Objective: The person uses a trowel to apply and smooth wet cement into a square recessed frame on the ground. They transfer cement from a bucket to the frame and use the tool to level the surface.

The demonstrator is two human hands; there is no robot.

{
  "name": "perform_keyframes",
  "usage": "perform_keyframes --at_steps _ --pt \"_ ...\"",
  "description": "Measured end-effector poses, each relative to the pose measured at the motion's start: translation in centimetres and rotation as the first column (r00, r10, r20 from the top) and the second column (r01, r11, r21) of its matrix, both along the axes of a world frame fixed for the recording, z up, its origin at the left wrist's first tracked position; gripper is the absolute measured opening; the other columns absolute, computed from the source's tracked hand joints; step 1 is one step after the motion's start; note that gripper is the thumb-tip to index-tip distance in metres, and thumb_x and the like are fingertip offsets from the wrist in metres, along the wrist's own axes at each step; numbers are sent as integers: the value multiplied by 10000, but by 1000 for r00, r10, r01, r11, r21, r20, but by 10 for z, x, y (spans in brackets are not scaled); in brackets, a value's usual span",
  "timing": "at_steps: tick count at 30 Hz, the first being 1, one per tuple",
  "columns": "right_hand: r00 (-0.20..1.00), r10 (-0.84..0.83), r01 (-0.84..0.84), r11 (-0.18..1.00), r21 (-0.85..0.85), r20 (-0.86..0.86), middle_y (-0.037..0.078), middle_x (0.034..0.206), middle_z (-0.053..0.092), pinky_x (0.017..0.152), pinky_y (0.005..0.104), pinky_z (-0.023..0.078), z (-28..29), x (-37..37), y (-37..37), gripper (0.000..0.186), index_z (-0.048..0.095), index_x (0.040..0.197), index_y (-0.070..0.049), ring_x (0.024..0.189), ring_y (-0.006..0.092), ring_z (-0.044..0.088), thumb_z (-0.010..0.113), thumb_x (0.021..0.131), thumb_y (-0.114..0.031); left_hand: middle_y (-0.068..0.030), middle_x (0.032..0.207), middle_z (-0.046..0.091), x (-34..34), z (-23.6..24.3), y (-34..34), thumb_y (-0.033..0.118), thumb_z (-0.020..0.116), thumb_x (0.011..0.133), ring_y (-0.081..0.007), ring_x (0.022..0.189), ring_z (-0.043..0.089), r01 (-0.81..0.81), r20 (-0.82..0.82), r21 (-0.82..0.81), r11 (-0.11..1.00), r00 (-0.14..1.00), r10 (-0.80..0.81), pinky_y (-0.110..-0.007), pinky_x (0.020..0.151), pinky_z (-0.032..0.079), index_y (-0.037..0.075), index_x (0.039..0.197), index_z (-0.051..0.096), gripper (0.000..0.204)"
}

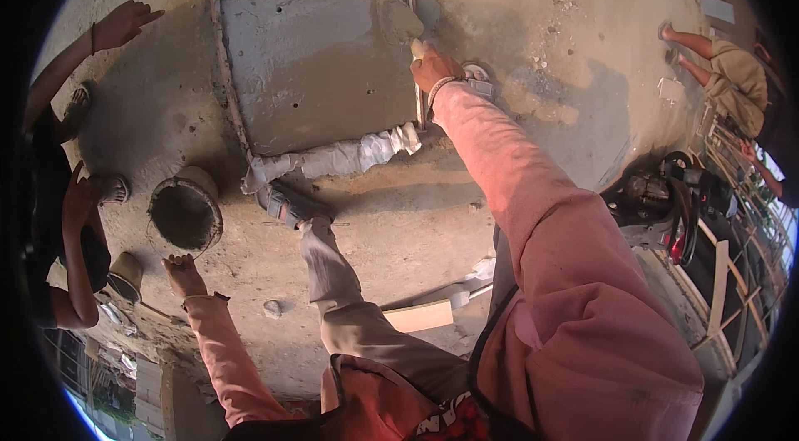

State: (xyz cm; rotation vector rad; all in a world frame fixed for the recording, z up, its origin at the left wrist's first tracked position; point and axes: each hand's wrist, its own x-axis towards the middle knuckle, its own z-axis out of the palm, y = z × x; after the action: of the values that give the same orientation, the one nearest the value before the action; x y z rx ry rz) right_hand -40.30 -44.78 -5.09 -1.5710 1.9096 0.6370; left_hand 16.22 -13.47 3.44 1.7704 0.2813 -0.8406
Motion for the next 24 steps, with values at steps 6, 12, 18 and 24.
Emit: perform_keyframes --at_steps 6,12,18,24 --pt "995 99 -99 994 50 10 203 1077 605 872 434 455 -12 -32 -38 547 432 1322 -131 974 363 587 493 817 -332 -126 1140 516 5 -11 -7 400 473 924 -253 1037 512 -45 222 347 937 974 -36 -398 988 373 31 1350 286 594" --pt "991 88 -93 995 43 104 221 1074 596 860 441 452 -22 -33 -41 541 435 1309 -109 975 381 576 499 812 -314 -185 1381 337 -109 26 -9 394 433 930 -301 1286 331 -7 205 462 887 974 -99 -424 1071 267 83 1370 266 565" --pt "990 -25 15 998 68 141 194 1099 599 867 427 452 -4 -40 -26 509 450 1273 -74 1010 371 568 502 821 -302 -164 1270 454 -258 25 -44 374 448 938 -271 1207 415 375 63 421 826 896 -439 -392 1017 301 60 1335 341 518" --pt "792 -398 396 912 108 462 234 1073 599 825 364 470 28 -103 73 526 416 1303 -43 991 315 600 553 849 -273 -114 1102 569 -369 -97 -217 267 529 921 -206 994 543 815 247 240 528 475 -845 -325 869 435 18 1171 533 353"
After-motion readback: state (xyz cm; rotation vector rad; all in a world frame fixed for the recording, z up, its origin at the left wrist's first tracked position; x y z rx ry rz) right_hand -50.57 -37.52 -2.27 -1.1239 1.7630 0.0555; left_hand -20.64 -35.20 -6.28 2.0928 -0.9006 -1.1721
